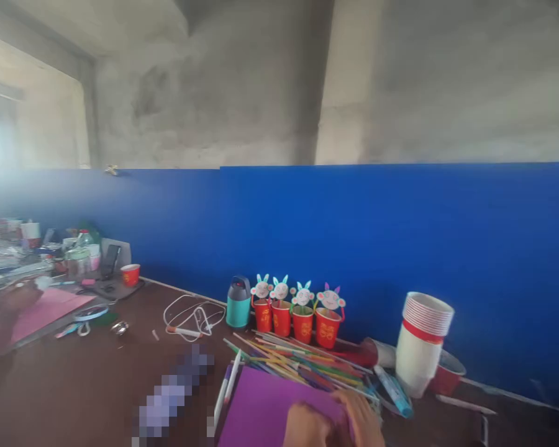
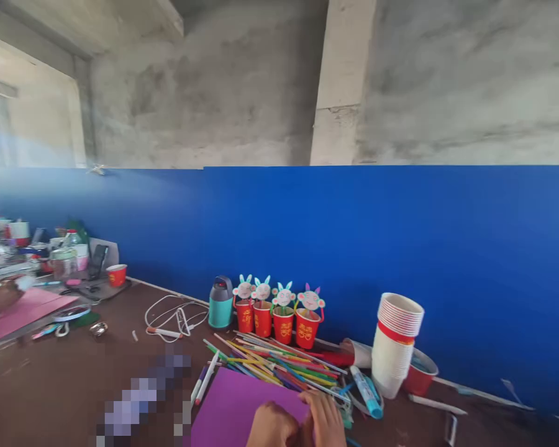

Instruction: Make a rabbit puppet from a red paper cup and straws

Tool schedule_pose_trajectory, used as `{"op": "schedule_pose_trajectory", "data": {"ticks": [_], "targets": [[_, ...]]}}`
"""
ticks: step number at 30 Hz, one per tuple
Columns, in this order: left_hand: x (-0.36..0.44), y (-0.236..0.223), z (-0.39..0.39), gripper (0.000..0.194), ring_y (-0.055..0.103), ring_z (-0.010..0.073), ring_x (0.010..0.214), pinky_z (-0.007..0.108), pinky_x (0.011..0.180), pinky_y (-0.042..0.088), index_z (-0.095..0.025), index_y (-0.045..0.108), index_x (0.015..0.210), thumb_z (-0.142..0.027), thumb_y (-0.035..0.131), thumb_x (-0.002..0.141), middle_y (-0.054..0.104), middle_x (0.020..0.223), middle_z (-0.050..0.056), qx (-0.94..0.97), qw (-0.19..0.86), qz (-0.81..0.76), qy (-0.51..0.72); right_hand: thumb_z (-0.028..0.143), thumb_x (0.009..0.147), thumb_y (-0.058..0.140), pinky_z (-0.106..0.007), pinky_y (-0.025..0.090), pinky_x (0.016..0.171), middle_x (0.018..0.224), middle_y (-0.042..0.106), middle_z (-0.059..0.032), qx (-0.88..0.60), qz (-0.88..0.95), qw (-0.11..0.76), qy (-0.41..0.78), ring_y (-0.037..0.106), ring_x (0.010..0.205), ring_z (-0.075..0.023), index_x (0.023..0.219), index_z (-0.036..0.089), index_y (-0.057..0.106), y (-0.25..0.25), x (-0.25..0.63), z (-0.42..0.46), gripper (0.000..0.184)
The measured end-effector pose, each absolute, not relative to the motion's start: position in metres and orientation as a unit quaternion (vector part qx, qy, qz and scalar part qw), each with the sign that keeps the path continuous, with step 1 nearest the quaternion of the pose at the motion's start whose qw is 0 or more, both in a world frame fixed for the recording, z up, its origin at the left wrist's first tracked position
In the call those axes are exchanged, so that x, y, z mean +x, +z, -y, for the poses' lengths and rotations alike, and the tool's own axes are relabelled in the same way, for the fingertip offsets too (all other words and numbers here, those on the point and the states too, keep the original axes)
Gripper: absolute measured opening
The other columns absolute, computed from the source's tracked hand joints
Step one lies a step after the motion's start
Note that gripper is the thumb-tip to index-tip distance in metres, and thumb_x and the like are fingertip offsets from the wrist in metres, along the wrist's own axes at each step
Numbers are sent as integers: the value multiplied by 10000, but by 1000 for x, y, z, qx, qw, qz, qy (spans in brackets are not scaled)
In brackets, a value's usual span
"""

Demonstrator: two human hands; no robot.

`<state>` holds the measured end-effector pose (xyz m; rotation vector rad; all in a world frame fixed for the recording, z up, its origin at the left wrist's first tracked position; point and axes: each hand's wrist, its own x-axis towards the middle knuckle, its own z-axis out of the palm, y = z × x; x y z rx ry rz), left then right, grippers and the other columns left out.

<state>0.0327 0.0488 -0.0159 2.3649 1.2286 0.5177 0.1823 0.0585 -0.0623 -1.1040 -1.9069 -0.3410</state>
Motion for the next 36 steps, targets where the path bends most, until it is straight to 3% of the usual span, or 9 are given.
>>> {"op": "schedule_pose_trajectory", "data": {"ticks": [2,5,8,14,21,28,32,36], "targets": [[34,-18,-54,239,611,191,924,369,792,515,-185,594,1074,-323,557,882,617,1091,62,851,202,-458,158,165,805,420,-358,525,709,906,692,-66,-453,762,443,-131,664,847,-249,999,237,567,-60,178,-55,254],[33,-20,-57,65,657,200,781,290,713,482,-180,679,782,-215,623,785,709,812,43,849,181,-481,122,157,808,426,-349,521,711,902,682,-58,-455,761,445,-123,659,840,-237,984,232,562,-55,173,-50,235],[32,-19,-53,108,679,225,720,264,653,440,-179,692,664,-156,594,705,733,718,65,848,156,-494,114,136,804,427,-354,516,723,909,677,-54,-464,751,453,-126,653,849,-234,984,229,558,-50,169,-45,241],[30,-14,-47,174,684,229,703,265,626,412,-188,714,685,-184,541,683,743,716,76,857,112,-488,122,109,794,423,-353,518,695,898,682,-44,-456,741,472,-143,653,816,-227,971,229,566,-44,164,-42,257],[28,-11,-42,208,660,262,793,324,707,428,-183,704,757,-229,501,742,732,800,99,857,91,-489,134,114,817,385,-347,500,687,849,674,-37,-483,721,482,-119,636,785,-213,907,232,574,-38,156,-38,240],[23,0,-31,326,547,305,1009,425,866,389,-138,592,1067,-223,498,766,638,1074,132,838,89,-506,182,172,830,387,-395,477,731,861,661,-60,-493,709,498,-83,619,824,-241,918,214,568,-40,157,-39,206],[20,15,-32,288,481,244,1102,368,924,358,-211,539,1088,-187,464,811,587,1167,60,827,89,-481,276,155,819,386,-398,459,745,894,665,-69,-487,714,496,-90,615,846,-249,962,206,572,-39,158,-42,240],[18,26,-41,246,524,203,1004,312,859,387,-212,540,1016,-124,434,813,610,1045,41,799,110,-520,283,138,815,384,-385,449,732,879,667,-67,-493,707,498,-97,616,838,-246,968,205,573,-40,158,-42,252]]}}
